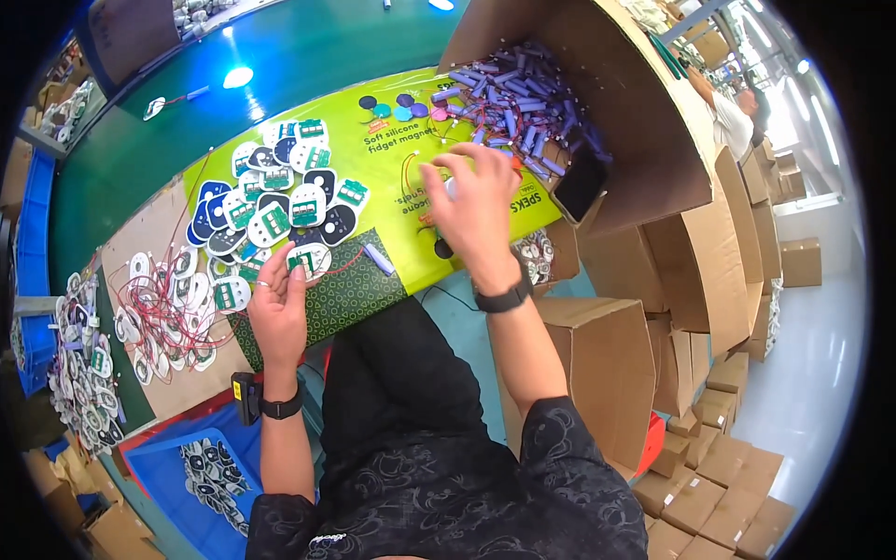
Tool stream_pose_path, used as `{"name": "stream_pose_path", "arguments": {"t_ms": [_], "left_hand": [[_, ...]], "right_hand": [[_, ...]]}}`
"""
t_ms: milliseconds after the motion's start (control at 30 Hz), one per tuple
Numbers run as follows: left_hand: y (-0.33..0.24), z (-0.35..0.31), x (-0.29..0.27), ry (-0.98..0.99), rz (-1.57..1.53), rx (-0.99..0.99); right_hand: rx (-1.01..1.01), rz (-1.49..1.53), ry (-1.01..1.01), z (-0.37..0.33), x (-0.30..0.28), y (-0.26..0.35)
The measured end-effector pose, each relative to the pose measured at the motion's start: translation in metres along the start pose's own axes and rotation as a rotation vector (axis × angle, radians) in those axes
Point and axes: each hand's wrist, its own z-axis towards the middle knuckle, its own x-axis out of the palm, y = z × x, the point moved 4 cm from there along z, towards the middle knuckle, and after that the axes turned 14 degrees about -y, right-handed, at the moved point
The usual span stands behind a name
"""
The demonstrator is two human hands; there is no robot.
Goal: The person picks up a battery and a circuit board, connects them by hand, and then inserts the assembly into a white plastic housing.
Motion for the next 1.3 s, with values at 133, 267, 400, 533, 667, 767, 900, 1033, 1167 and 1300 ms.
{"name": "stream_pose_path", "arguments": {"t_ms": [133, 267, 400, 533, 667, 767, 900, 1033, 1167, 1300], "left_hand": [[-0.004, -0.003, 0.005, 0.027, -0.031, -0.015], [0.008, -0.003, 0.001, 0.021, -0.04, -0.035], [0.006, -0.006, 0.004, 0.033, -0.087, -0.057], [-0.001, -0.005, 0.017, 0.017, -0.075, -0.008], [-0.016, -0.004, 0.038, 0.012, -0.122, 0.072], [0.013, 0.0, 0.034, 0.044, -0.061, 0.036], [0.012, 0.0, 0.031, 0.03, -0.101, 0.047], [0.017, 0.001, 0.034, 0.047, -0.091, 0.024], [0.016, 0.0, 0.03, 0.05, -0.074, 0.0], [0.002, 0.001, 0.037, 0.078, -0.113, -0.002]], "right_hand": [[-0.102, -0.318, 0.295, 0.005, 0.04, 0.02], [-0.119, -0.343, 0.359, -0.014, 0.076, 0.014], [-0.132, -0.089, 0.344, -0.021, 0.072, 0.019], [-0.123, 0.125, 0.365, -0.021, 0.067, 0.009], [-0.168, 0.263, 0.391, -0.022, 0.061, 0.005], [-0.186, 0.271, 0.411, -0.02, 0.059, 0.009], [-0.177, 0.318, 0.393, -0.014, 0.05, 0.008], [0.025, 0.448, 0.468, 0.003, 0.025, 0.019], [0.089, 0.623, 0.575, -0.002, 0.014, 0.04], [-0.075, 0.665, 0.65, -0.007, 0.007, 0.05]]}}
